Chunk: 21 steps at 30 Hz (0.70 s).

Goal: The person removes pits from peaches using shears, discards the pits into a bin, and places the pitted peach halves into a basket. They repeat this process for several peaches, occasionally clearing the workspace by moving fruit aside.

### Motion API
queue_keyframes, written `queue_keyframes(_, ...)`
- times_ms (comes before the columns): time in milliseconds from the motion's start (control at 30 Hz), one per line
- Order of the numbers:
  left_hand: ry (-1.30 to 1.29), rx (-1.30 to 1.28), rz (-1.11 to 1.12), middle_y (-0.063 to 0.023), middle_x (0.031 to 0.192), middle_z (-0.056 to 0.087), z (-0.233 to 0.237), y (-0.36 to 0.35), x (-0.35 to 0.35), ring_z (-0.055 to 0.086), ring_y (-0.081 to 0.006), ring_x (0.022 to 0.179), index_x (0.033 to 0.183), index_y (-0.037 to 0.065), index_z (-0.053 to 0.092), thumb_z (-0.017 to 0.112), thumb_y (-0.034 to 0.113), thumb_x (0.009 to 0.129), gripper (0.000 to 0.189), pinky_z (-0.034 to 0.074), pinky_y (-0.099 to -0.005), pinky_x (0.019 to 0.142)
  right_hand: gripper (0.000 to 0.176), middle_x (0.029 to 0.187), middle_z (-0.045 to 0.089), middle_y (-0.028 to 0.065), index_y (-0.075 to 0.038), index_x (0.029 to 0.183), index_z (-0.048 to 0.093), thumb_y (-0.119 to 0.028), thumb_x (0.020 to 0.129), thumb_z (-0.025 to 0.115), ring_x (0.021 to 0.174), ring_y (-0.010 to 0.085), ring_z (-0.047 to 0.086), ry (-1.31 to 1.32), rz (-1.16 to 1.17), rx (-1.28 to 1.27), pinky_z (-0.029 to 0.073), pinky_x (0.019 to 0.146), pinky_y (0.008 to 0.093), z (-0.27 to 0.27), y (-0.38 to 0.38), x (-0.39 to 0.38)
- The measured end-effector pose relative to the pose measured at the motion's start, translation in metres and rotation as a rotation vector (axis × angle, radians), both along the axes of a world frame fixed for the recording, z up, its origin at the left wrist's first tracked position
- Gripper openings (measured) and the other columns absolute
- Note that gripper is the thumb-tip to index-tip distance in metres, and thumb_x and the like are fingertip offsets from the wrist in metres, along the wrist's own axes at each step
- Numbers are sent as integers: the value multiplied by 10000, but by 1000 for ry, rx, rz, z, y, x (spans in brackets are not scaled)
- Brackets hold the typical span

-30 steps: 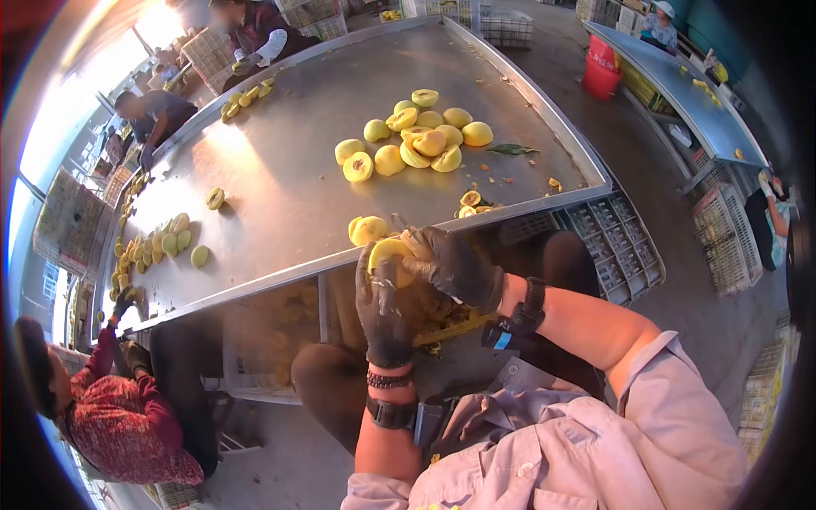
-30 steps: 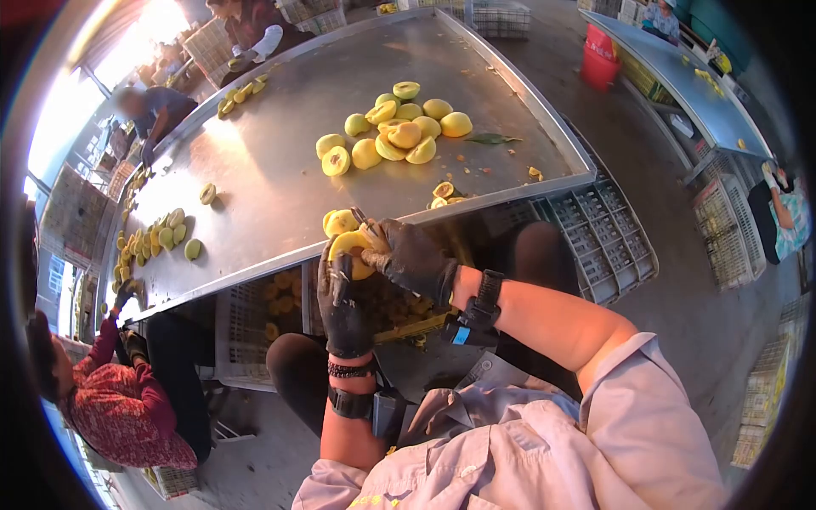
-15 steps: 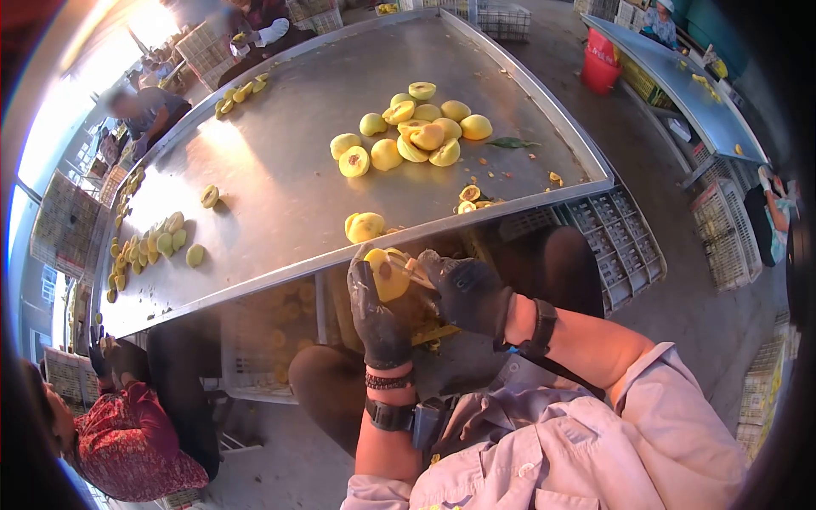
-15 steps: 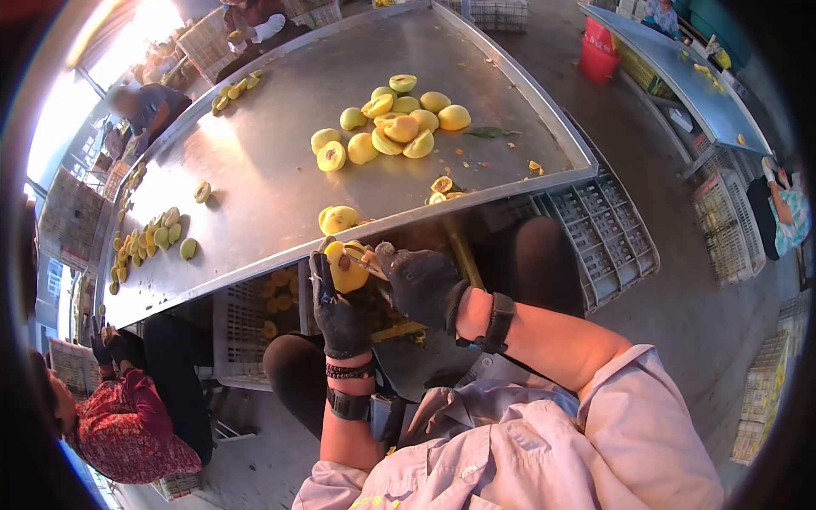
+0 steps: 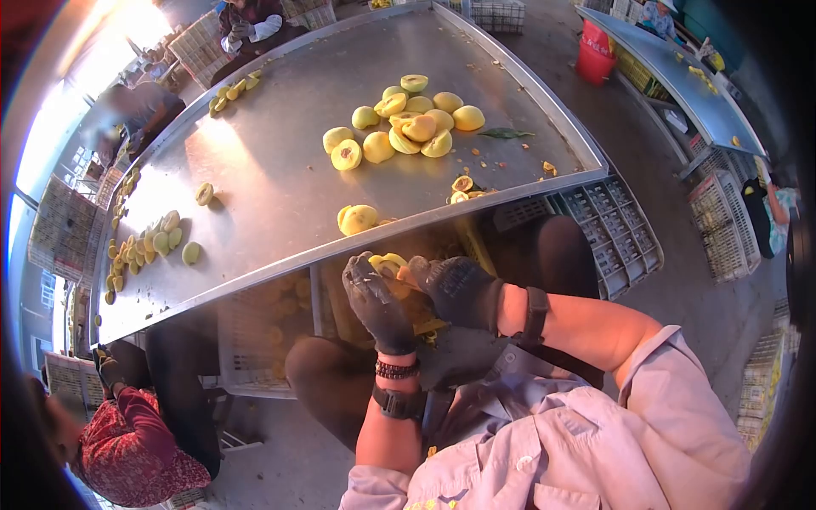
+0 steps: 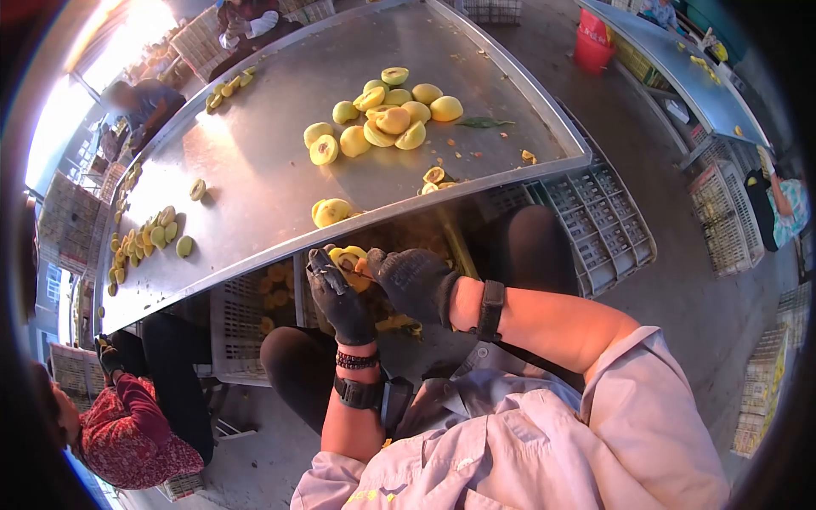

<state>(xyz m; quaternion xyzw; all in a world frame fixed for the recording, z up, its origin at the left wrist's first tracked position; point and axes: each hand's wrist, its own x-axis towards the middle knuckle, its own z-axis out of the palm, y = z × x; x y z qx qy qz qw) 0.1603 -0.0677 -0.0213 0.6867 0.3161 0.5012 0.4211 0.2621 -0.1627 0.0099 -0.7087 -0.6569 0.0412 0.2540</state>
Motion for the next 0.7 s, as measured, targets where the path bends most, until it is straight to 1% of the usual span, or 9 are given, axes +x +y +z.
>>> queue_keyframes(67,18,-18,5,-171,1067,552,-1,0,0,550,-296,981,1101,-39,546,381,170,978,294,449,-381,849,247,750,645,189,7,989,517,-137,796,574,710,338,645,44,-3,-69,507,607,431,7,1,2)
queue_keyframes(200,8,-48,26,-169,1072,551,2,-2,2,551,-290,985,1100,-48,541,379,182,983,305,449,-379,848,271,756,647,186,7,1017,516,-128,791,580,723,341,647,41,35,-81,508,611,427,8,3,6)
queue_keyframes(300,42,6,68,-168,1071,552,-3,-3,3,550,-285,992,1101,-53,537,377,189,985,312,448,-374,852,271,765,649,187,8,1037,517,-116,801,566,736,344,649,14,60,-150,507,617,425,9,5,10)
queue_keyframes(367,45,13,57,-171,1076,549,-7,-3,4,548,-287,1001,1106,-54,536,381,186,984,311,447,-375,860,271,771,650,189,7,1046,517,-111,806,559,745,345,650,-4,43,-201,505,617,422,5,6,13)
queue_keyframes(467,52,12,30,-177,1082,545,-5,-2,4,545,-297,1011,1112,-54,536,386,187,982,313,445,-379,868,265,776,652,186,8,1042,517,-107,806,556,749,339,654,66,49,-212,506,620,419,11,4,13)
queue_keyframes(500,58,8,21,-180,1083,544,-4,-2,3,544,-302,1013,1114,-54,535,388,188,981,313,445,-381,870,271,778,652,187,10,1045,516,-108,805,558,752,340,654,54,56,-216,507,623,420,14,2,12)
queue_keyframes(600,141,135,61,-183,1075,545,-14,0,2,547,-320,996,1105,-55,538,392,186,978,309,447,-390,866,292,789,654,192,19,1057,513,-108,798,565,767,345,654,26,61,-240,510,636,424,19,3,12)
queue_keyframes(667,238,230,101,-195,1140,546,-19,2,1,538,-318,1057,1194,-56,506,387,184,989,337,436,-387,909,311,806,655,199,26,1067,511,-103,791,571,785,348,653,17,39,-272,511,652,430,19,5,13)
queue_keyframes(700,285,277,121,-202,1172,547,-22,3,0,533,-316,1088,1238,-56,490,385,182,994,357,430,-385,930,323,816,655,202,30,1073,508,-103,787,575,796,351,652,59,19,-305,511,661,430,18,6,10)
